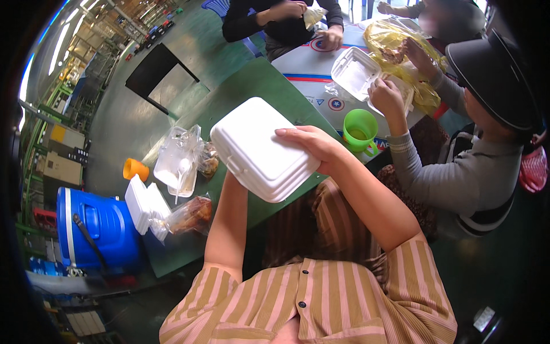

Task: The person packs leftover food from a styrofoam container into a yellow plastic bag. They then place the container and other items into the bag, close it, and carry the bag while walking away from the table.

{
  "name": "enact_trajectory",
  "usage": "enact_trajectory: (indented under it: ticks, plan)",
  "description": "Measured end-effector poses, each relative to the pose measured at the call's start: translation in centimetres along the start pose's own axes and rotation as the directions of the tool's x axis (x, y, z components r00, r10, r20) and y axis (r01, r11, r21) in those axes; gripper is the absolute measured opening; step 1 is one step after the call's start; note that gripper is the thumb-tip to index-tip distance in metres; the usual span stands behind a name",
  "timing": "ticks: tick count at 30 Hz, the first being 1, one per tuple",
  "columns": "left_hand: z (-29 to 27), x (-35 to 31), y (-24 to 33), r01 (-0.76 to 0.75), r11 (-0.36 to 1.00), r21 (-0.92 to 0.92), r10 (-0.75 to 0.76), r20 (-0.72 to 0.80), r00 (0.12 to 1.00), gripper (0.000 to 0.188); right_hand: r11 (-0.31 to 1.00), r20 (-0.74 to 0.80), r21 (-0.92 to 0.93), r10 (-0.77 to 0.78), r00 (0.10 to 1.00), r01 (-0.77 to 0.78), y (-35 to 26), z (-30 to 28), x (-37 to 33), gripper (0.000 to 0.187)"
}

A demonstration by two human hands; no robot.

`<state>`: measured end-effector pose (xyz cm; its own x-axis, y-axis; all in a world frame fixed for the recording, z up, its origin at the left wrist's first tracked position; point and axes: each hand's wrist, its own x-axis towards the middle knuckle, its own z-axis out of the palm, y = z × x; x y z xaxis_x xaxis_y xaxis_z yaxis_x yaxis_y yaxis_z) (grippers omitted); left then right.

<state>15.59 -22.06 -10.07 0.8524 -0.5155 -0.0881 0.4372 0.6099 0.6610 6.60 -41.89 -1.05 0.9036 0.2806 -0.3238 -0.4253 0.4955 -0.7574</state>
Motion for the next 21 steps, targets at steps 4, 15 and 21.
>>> enact_trajectory:
  ticks: [4,15,21]
  plan:
    - [0.5,-0.5,-1.9,-0.007,0.998,-0.066,0.007,0.009,1.000,0.042,1.000,-0.078,0.017,0.005,0.997,-0.004,0.0,-0.5,-0.1,0.047]
    - [1.0,-0.9,-3.6,-0.067,0.991,-0.113,0.068,0.011,0.998,0.046,0.999,-0.116,0.030,-0.008,0.993,0.012,0.2,-0.3,0.4,0.041]
    - [2.8,-0.8,-3.7,-0.029,0.969,-0.244,0.008,-0.084,0.996,0.040,0.966,-0.116,0.247,-0.047,0.992,0.075,0.2,0.2,0.1,0.040]
